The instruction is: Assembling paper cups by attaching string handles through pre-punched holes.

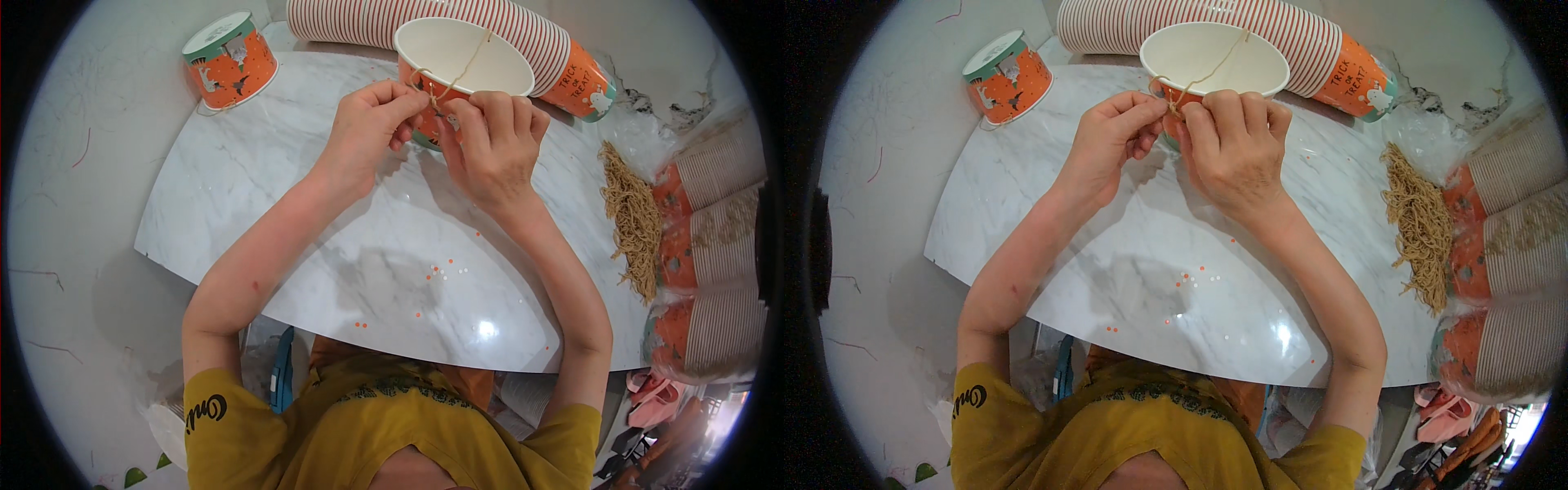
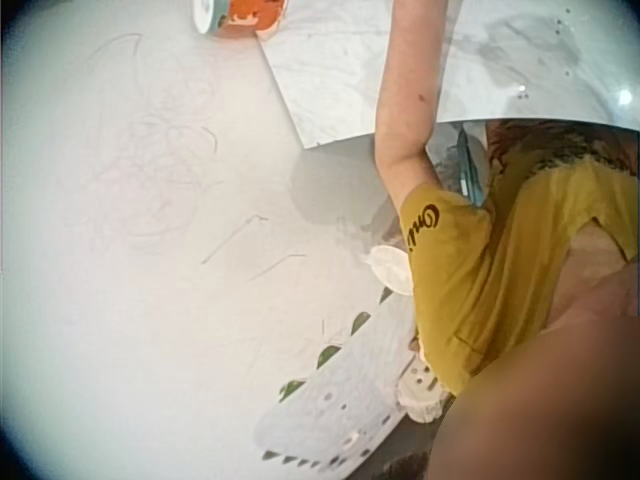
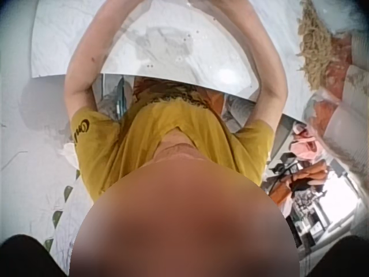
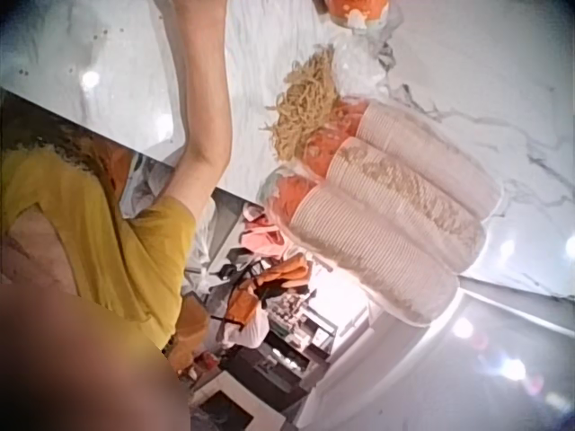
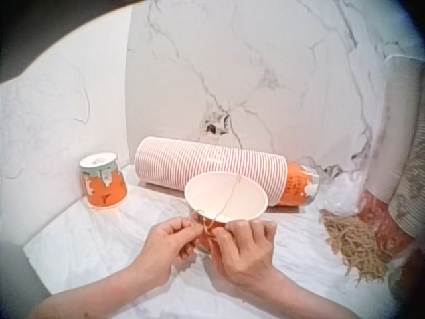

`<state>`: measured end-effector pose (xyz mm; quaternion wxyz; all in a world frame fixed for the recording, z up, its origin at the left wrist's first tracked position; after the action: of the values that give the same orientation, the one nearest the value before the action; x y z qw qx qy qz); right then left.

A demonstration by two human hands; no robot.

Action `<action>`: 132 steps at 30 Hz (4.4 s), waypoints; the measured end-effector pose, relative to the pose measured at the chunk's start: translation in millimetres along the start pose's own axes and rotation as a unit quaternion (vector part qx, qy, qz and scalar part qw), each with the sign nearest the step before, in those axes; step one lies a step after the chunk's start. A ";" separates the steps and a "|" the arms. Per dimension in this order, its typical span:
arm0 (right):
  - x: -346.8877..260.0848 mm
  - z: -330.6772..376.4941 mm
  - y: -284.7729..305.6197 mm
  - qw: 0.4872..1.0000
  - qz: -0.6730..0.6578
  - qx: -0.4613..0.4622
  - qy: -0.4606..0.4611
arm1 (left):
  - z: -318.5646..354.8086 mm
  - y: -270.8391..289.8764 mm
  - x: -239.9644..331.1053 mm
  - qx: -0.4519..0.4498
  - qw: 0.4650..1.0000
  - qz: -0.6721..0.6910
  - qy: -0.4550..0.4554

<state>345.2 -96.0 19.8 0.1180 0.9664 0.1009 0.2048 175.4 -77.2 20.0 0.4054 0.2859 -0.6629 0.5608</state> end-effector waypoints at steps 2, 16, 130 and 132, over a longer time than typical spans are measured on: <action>-1.3 0.5 -1.3 1.000 0.011 0.005 0.000 | -1.7 0.9 -1.8 -0.005 1.000 0.020 0.003; -5.7 -3.7 -10.7 1.000 -0.008 0.026 -0.015 | 0.6 1.0 2.3 -0.011 0.999 0.035 0.018; 11.1 -18.5 14.2 0.962 -0.270 -0.032 -0.016 | 7.2 3.6 13.8 -0.147 0.790 -0.363 -0.473; 13.2 -17.7 15.8 0.960 -0.271 -0.071 -0.025 | 7.8 4.7 12.9 -0.147 0.793 -0.363 -0.467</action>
<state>351.9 -104.5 44.6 0.2398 0.8968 0.3415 0.1474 163.2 -82.9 28.4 0.2572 0.6695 -0.6937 0.0661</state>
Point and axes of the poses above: each hand's wrist, its own z-axis away from the middle knuckle, its own y-axis out of the back of the hand, x = y × z, the point moved 1 cm from there along -z, towards the middle knuckle, and after that the axes turned 15 degrees about z, right-handed, at the moved point
